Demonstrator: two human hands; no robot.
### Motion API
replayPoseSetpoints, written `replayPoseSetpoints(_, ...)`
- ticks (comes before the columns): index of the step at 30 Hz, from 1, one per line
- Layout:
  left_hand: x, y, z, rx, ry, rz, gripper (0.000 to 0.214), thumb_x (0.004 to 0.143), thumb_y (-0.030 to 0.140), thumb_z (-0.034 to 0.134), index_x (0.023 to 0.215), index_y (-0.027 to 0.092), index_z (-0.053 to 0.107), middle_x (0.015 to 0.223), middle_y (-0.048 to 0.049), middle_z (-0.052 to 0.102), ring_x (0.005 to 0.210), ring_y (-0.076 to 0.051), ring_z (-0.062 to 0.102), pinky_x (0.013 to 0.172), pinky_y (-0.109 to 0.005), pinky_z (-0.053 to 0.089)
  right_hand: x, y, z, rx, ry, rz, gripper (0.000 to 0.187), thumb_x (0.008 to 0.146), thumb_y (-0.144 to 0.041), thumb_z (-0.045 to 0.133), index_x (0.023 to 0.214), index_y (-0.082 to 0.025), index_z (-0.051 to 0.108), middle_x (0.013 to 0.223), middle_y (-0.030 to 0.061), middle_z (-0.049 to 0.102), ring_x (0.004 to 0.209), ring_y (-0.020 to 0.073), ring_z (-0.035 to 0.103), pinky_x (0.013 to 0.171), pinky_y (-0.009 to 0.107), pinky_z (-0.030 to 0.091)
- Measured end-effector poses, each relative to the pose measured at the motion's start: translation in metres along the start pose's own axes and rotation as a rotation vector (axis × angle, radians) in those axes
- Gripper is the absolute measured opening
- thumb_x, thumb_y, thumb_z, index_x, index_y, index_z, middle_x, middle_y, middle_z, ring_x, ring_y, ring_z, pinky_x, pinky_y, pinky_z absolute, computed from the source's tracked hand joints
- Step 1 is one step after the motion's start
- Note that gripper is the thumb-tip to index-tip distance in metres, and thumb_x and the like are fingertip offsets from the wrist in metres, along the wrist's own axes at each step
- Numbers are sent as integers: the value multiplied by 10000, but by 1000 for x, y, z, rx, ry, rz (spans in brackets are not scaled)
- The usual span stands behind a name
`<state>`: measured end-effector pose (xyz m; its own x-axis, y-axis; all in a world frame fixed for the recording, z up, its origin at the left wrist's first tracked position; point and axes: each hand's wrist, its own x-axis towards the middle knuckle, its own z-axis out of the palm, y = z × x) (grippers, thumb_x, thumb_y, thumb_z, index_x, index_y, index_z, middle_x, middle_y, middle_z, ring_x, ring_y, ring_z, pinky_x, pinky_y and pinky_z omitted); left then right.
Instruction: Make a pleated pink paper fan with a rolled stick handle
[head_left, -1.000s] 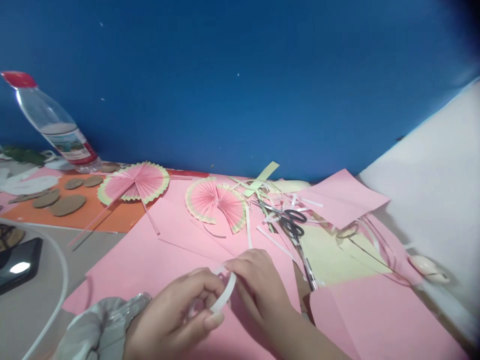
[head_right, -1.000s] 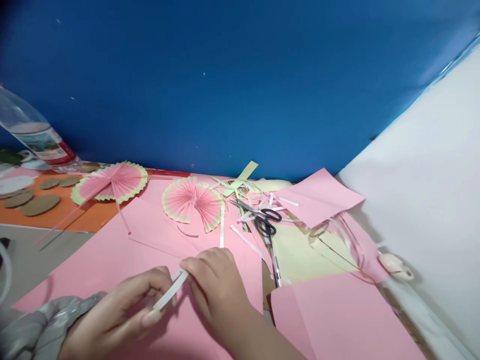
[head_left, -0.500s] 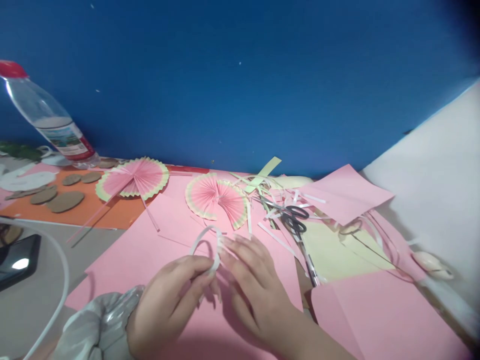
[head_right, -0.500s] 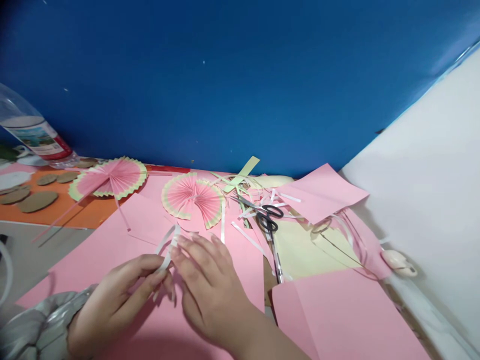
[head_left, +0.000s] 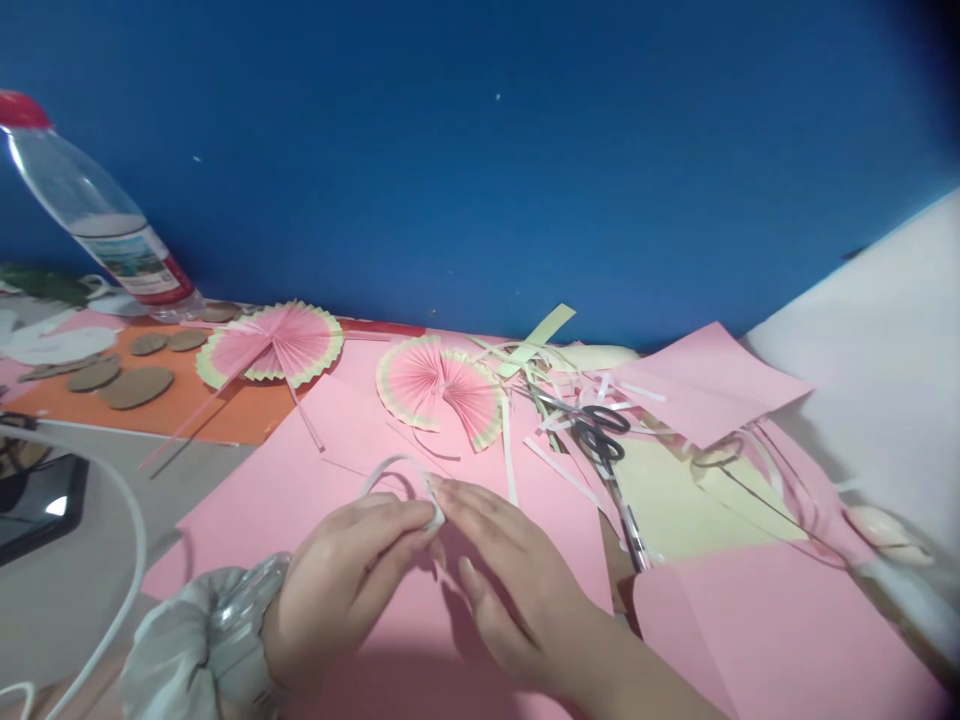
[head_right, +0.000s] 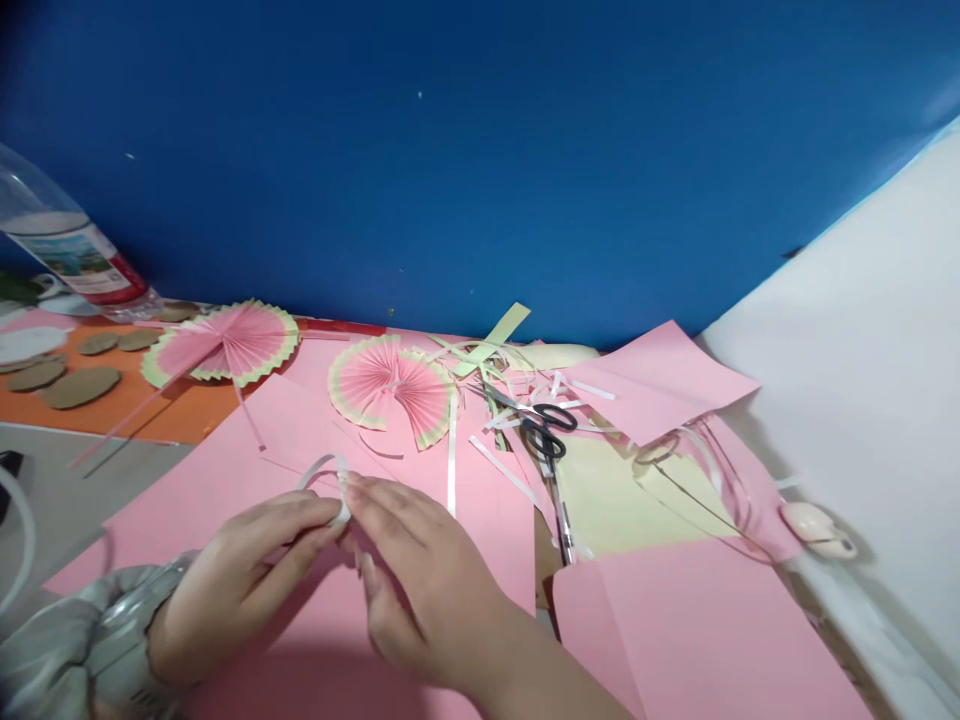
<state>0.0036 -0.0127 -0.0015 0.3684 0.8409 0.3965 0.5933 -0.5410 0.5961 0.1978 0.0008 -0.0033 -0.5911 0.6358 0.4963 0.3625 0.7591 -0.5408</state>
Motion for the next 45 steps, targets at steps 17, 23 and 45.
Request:
replayPoseSetpoints(17,6,3,-4,-137,-23,-108,175,912,148,435,925,211,599,826,25,699,796,-103,662,719,-175,488,5,0,3,-11,-44,-64,554,835,-58,391,1374,-167,328,1332,125,542,1266,168,479,1024,376,463)
replayPoseSetpoints(23,6,4,-6,-149,-5,-144,146,904,152,461,955,200,589,802,34,698,735,-81,655,690,-148,483,4,-2,3,-12,-63,-164,659,771,-41,450,1370,-285,318,1424,124,403,1334,223,392,1026,446,433)
replayPoseSetpoints(45,1,0,4,-63,-346,-45,176,941,231,396,952,193,567,751,-4,621,676,-137,565,644,-241,428,-4,0,-1,8,221,132,155,854,-167,582,991,-225,536,918,32,573,915,166,555,805,327,495)
